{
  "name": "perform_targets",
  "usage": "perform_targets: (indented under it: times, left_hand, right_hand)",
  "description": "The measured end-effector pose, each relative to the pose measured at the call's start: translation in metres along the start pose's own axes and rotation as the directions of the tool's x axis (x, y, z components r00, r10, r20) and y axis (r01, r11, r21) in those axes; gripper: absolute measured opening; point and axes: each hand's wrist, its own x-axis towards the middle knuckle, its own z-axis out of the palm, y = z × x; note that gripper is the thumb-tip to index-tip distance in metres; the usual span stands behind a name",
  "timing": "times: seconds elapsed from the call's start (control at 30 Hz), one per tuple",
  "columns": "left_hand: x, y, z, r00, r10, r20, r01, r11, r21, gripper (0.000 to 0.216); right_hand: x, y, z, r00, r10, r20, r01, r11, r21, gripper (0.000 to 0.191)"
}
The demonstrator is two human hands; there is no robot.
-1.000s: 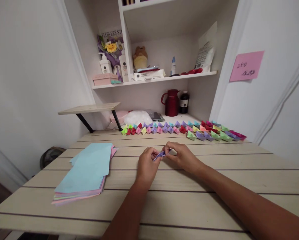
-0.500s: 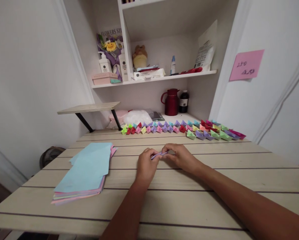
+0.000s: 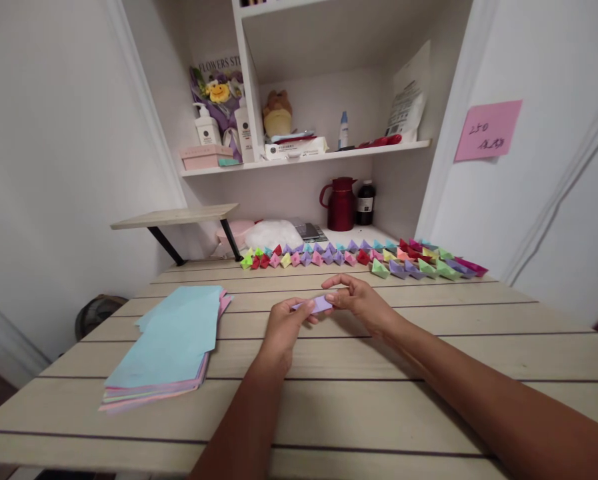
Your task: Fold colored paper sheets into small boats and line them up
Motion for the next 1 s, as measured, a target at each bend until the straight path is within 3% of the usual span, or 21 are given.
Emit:
perform_targets:
  times: [0.13,0.3,0.37,0.57,1.0]
  left_hand:
    - [0.002,-0.001,-0.002,0.999,-0.027,0.021,0.029,0.995,-0.091,0.031]
    - [0.003,-0.003,-0.002,0.998,-0.035,-0.05,0.029,0.991,-0.129,0.028]
    - [0.002,-0.003,0.001,0.997,-0.037,-0.068,0.028,0.992,-0.122,0.026]
    - [-0.001,0.001,0.01,0.996,-0.024,-0.087,0.016,0.996,-0.087,0.022]
    - [0.005,-0.007,0.004,0.999,0.05,-0.013,-0.052,0.987,-0.152,0.047]
  right_hand:
    - [-0.001,0.001,0.004,0.999,0.037,0.008,-0.038,0.992,0.12,0.049]
    - [-0.002,0.007,0.006,0.985,0.174,-0.013,-0.165,0.956,0.243,0.062]
    - [-0.001,0.01,0.006,0.985,0.174,0.005,-0.171,0.966,0.194,0.062]
    - [0.002,0.015,0.006,0.992,0.125,0.031,-0.125,0.992,0.006,0.035]
    - [-0.002,0.006,0.011,0.986,0.064,0.156,-0.064,0.998,-0.004,0.043]
